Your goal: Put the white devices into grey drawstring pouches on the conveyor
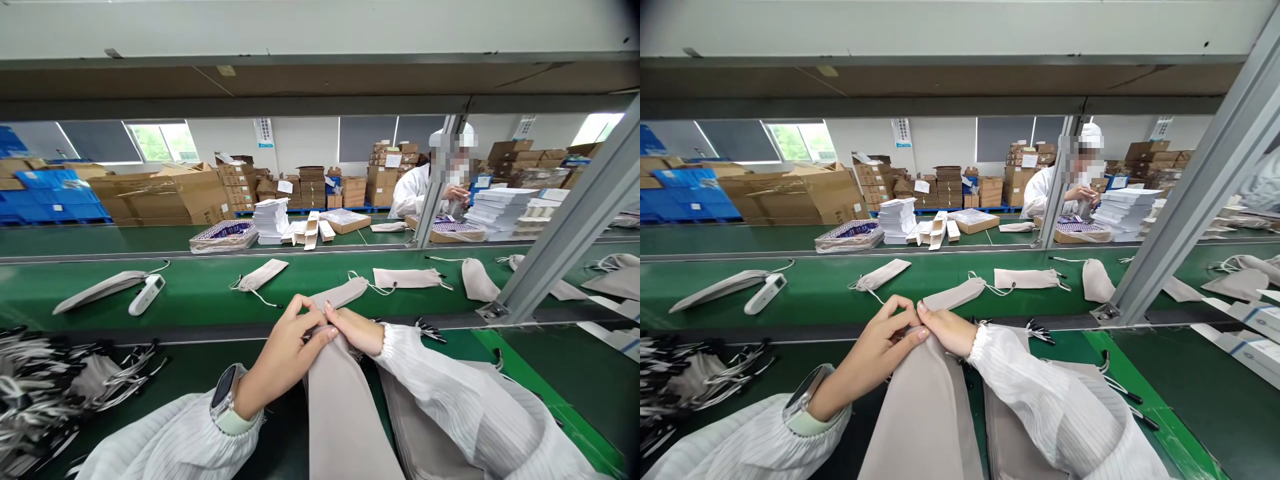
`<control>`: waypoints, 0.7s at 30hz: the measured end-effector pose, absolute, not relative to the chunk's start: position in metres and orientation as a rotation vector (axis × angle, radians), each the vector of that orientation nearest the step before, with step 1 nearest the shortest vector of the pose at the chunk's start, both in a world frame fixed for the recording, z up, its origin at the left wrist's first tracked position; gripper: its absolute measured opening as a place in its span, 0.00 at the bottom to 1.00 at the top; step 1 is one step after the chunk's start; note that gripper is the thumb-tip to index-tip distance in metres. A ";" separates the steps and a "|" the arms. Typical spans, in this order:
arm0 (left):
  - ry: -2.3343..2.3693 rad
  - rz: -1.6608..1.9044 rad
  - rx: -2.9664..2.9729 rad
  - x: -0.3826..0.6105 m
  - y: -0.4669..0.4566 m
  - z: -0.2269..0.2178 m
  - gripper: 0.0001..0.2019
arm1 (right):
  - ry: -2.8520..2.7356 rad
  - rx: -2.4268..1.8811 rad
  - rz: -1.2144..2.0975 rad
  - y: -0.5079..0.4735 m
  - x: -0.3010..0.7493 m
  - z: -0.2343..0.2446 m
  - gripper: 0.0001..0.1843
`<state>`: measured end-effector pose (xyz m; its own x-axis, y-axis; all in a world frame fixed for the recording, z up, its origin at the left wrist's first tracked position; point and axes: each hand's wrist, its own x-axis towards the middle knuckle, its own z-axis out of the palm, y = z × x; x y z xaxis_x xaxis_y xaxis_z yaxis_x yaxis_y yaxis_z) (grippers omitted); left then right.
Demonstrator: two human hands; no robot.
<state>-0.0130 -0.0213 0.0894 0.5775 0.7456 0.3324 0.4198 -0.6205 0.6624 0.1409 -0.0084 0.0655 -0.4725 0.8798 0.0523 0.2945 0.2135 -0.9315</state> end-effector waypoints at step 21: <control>1.043 0.970 2.251 -0.018 -0.005 0.079 0.10 | -1.641 -1.009 1.331 -0.005 0.136 0.046 0.22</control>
